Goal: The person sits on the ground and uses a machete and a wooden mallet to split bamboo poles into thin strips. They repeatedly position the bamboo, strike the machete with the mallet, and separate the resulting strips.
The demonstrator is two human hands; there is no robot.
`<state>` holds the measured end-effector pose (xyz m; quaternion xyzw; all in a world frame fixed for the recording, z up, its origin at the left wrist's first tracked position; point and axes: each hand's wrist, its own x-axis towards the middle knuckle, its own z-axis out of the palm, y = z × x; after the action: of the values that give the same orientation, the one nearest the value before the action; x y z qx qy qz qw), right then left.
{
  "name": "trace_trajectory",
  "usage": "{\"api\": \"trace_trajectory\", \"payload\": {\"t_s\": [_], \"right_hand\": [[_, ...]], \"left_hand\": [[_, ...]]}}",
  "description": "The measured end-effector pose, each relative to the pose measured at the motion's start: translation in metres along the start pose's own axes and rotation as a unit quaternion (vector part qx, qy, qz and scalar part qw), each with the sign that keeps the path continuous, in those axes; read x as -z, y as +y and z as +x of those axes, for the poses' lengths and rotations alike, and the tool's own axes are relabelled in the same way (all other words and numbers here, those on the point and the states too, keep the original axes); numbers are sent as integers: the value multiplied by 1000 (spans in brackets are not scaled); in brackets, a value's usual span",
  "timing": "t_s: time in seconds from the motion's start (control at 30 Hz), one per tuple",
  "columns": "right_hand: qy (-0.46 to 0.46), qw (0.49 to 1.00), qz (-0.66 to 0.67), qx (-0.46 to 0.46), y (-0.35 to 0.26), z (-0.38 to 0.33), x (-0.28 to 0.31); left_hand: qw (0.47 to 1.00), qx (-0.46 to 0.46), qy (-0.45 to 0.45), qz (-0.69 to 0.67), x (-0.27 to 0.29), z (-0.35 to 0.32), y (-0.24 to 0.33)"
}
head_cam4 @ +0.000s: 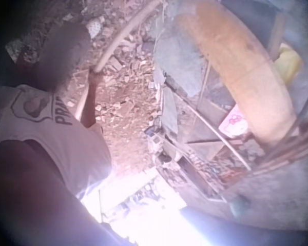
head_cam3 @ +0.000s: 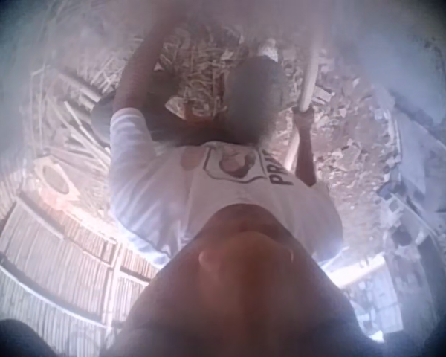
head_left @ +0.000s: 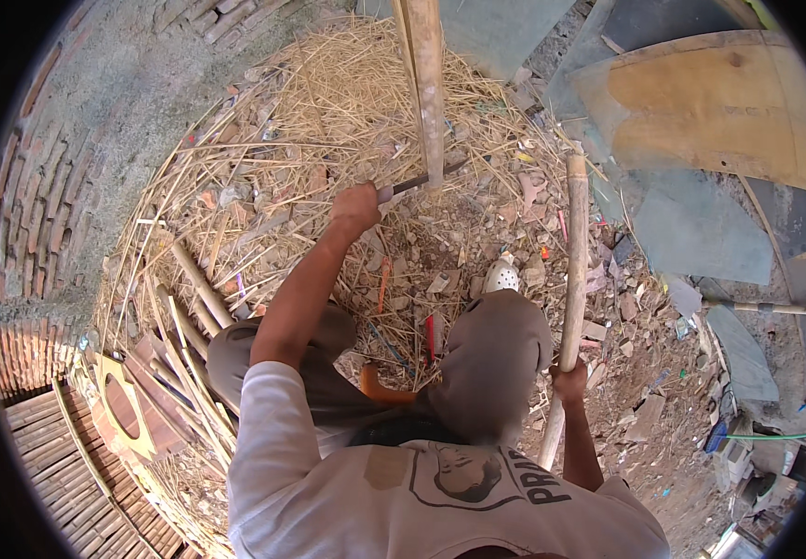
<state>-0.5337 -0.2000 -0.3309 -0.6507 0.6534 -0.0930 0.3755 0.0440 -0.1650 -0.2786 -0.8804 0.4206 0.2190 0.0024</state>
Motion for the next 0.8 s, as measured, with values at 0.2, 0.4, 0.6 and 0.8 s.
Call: {"api": "trace_trajectory", "payload": {"t_s": [0.2,0.4,0.6,0.8], "right_hand": [[19,997,-26,-66,-1,-26,-16],[-39,999,-4,25,10,61,-39],[-151,988,23,-12,-61,104,-50],[-229,972,39,-20,-3,38,-5]], "left_hand": [[999,-1,37,-1,17,-4,0],[999,-1,40,3,37,-7,7],[998,4,54,-24,44,-21,18],[998,-13,54,-14,47,-31,26]]}}
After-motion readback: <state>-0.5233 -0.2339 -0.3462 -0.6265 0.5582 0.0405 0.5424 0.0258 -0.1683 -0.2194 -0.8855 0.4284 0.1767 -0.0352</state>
